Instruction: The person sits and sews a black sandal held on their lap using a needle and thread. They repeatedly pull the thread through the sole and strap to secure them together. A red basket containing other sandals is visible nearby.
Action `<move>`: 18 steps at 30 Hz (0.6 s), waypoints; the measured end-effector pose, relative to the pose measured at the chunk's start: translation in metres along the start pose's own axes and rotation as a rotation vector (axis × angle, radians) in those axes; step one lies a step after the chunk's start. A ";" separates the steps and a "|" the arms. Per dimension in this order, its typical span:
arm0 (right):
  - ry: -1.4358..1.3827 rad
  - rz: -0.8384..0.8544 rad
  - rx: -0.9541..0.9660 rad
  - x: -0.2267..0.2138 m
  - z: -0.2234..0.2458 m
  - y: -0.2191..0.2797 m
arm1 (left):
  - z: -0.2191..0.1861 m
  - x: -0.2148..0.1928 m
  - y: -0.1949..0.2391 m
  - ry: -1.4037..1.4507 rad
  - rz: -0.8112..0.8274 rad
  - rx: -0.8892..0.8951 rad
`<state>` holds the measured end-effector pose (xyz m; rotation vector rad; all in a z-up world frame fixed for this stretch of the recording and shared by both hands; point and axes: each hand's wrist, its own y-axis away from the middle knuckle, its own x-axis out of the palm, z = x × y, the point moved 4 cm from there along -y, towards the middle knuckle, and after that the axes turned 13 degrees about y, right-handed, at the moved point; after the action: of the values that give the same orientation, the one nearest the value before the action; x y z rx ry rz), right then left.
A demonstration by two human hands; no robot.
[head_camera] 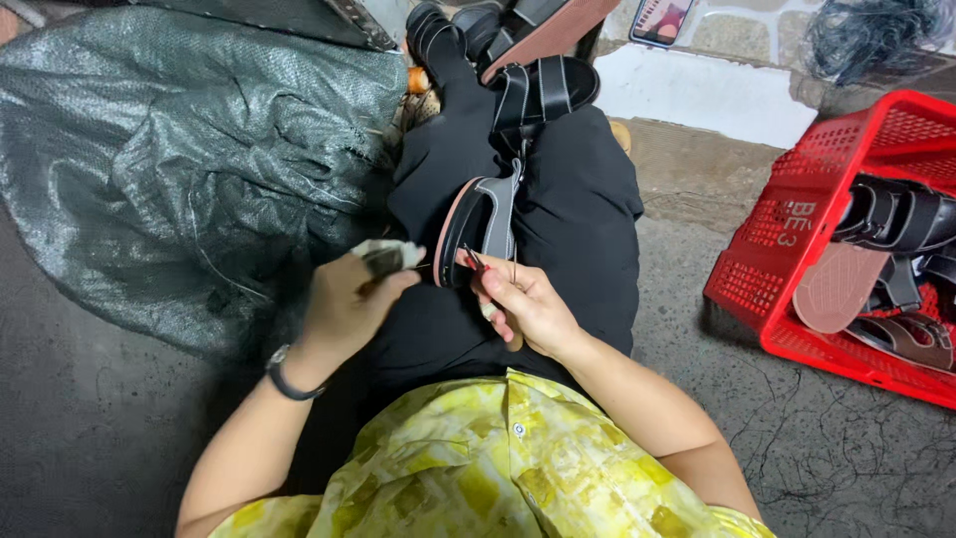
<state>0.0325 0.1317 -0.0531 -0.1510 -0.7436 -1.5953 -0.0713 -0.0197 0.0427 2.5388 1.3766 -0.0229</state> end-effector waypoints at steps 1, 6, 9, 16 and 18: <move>0.019 -0.001 -0.012 -0.002 -0.007 0.001 | -0.007 0.009 -0.004 -0.238 0.039 0.112; 0.053 -0.017 -0.042 -0.010 -0.009 0.005 | 0.011 0.014 -0.010 -0.408 0.108 0.241; 0.054 0.002 -0.051 -0.007 -0.008 0.004 | 0.009 0.014 -0.010 -0.320 0.091 0.254; 0.060 0.018 -0.067 -0.005 -0.010 0.002 | 0.026 0.013 0.002 -0.227 -0.099 0.295; 0.060 0.019 -0.072 -0.005 -0.010 0.001 | 0.031 0.013 0.005 -0.227 -0.135 0.313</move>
<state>0.0373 0.1306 -0.0627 -0.1610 -0.6371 -1.6024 -0.0571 -0.0187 0.0115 2.5753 1.5488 -0.5757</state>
